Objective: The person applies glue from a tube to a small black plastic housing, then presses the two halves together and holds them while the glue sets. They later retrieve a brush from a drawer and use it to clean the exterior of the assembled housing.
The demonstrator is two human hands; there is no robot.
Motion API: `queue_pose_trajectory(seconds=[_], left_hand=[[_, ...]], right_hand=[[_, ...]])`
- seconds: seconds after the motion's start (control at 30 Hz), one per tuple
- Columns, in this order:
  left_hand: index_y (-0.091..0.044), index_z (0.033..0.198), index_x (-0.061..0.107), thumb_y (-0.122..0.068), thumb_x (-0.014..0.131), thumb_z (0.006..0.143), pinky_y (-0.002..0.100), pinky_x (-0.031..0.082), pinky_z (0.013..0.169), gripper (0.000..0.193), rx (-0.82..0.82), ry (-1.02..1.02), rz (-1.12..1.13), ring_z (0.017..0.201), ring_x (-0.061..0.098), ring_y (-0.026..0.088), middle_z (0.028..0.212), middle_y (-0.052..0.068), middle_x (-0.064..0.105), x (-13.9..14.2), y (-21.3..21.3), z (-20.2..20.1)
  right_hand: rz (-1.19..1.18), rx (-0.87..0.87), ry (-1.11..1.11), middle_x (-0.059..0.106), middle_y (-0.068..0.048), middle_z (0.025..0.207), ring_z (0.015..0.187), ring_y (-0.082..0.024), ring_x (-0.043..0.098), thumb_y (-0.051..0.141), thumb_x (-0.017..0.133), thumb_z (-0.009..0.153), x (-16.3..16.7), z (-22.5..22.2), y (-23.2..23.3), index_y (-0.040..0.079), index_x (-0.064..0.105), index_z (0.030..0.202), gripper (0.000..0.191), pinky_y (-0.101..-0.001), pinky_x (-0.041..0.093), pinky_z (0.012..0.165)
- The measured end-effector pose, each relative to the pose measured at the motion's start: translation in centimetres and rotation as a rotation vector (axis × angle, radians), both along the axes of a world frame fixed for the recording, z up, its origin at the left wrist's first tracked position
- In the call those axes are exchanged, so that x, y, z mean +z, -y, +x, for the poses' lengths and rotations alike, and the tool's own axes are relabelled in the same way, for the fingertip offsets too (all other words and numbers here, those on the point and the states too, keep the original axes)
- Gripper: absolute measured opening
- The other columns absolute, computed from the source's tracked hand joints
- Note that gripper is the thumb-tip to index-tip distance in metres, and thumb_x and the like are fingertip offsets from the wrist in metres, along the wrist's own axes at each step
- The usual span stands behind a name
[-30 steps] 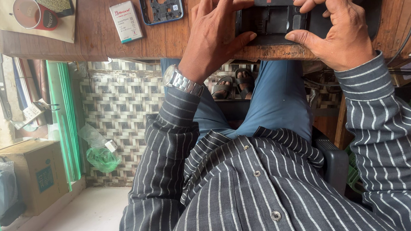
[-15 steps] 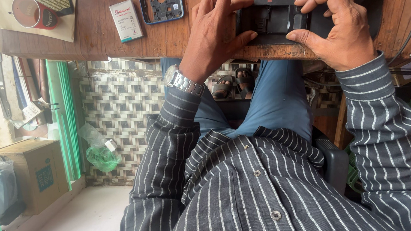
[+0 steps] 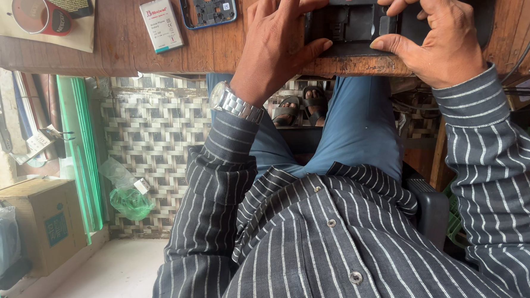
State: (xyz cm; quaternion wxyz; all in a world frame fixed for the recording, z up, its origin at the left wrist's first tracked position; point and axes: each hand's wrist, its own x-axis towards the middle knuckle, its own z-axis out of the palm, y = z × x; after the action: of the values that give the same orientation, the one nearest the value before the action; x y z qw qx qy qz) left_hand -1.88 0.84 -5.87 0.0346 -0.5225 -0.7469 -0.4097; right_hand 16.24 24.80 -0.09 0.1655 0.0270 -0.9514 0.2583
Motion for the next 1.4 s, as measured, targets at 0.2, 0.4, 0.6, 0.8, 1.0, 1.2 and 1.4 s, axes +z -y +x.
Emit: queue_pose_trajectory(seconds=[0.2, 0.4, 0.6, 0.8, 1.0, 1.2, 1.4], left_hand=[[-0.020, 0.160, 0.024, -0.039, 0.090, 0.096, 0.048, 0.033, 0.120, 0.095, -0.003, 0.008, -0.015, 0.144, 0.047, 0.027, 0.143, -0.005, 0.068, 0.0, 0.0, 0.1], [-0.019, 0.161, 0.022, -0.038, 0.090, 0.097, 0.048, 0.033, 0.120, 0.096, -0.014, 0.016, 0.001, 0.145, 0.047, 0.026, 0.143, -0.005, 0.068, 0.0, 0.1, 0.0], [-0.019, 0.162, 0.021, -0.038, 0.091, 0.097, 0.048, 0.033, 0.120, 0.097, -0.013, 0.013, 0.019, 0.145, 0.047, 0.025, 0.144, -0.005, 0.068, -0.2, 0.0, 0.1], [-0.019, 0.161, 0.022, -0.038, 0.091, 0.096, 0.048, 0.034, 0.121, 0.097, -0.018, 0.015, 0.017, 0.145, 0.047, 0.026, 0.144, -0.004, 0.067, -0.2, 0.1, 0.0], [-0.020, 0.160, 0.025, -0.038, 0.092, 0.096, 0.048, 0.034, 0.120, 0.095, -0.020, 0.012, 0.001, 0.144, 0.048, 0.026, 0.145, -0.005, 0.066, 0.0, 0.2, 0.0], [-0.018, 0.160, 0.027, -0.039, 0.091, 0.096, 0.047, 0.034, 0.119, 0.093, -0.012, 0.003, 0.000, 0.144, 0.047, 0.026, 0.145, -0.004, 0.066, 0.2, 0.1, 0.0], [-0.018, 0.158, 0.030, -0.038, 0.091, 0.095, 0.047, 0.034, 0.118, 0.090, -0.010, 0.014, -0.013, 0.143, 0.048, 0.027, 0.144, -0.004, 0.067, 0.4, 0.2, 0.0]], right_hand=[[0.002, 0.000, 0.003, 0.071, -0.006, 0.131, 0.124, -0.023, 0.066, 0.016, 0.089, 0.095, 0.1, -0.2, 0.0, 0.003, 0.055, 0.110, 0.039, -0.0350, 0.055, 0.093], [0.006, 0.013, 0.008, 0.071, -0.007, 0.131, 0.123, -0.023, 0.066, 0.016, 0.089, 0.096, 0.0, -0.3, -0.1, 0.002, 0.056, 0.111, 0.039, -0.0348, 0.055, 0.096], [0.002, 0.025, 0.004, 0.071, -0.007, 0.132, 0.122, -0.023, 0.066, 0.017, 0.088, 0.097, 0.0, -0.1, -0.4, 0.002, 0.055, 0.109, 0.038, -0.0330, 0.055, 0.095], [0.009, 0.028, 0.012, 0.071, -0.006, 0.133, 0.124, -0.023, 0.065, 0.020, 0.088, 0.096, 0.0, -0.1, -0.4, 0.003, 0.056, 0.111, 0.039, -0.0335, 0.055, 0.094], [0.050, 0.061, 0.052, 0.066, -0.009, 0.136, 0.130, -0.029, 0.059, 0.025, 0.085, 0.096, 0.6, -0.5, -0.3, 0.005, 0.060, 0.130, 0.047, -0.0404, 0.052, 0.106], [0.287, 0.093, 0.068, 0.059, -0.016, 0.145, 0.140, -0.034, 0.049, 0.042, 0.080, 0.096, 1.9, -0.9, 0.2, 0.006, 0.054, 0.144, 0.065, -0.0510, 0.036, 0.127], [0.333, 0.133, 0.129, 0.063, -0.015, 0.139, 0.136, -0.034, 0.052, 0.045, 0.083, 0.090, 2.4, -2.7, 0.6, 0.008, 0.062, 0.147, 0.071, -0.0527, 0.036, 0.118]])
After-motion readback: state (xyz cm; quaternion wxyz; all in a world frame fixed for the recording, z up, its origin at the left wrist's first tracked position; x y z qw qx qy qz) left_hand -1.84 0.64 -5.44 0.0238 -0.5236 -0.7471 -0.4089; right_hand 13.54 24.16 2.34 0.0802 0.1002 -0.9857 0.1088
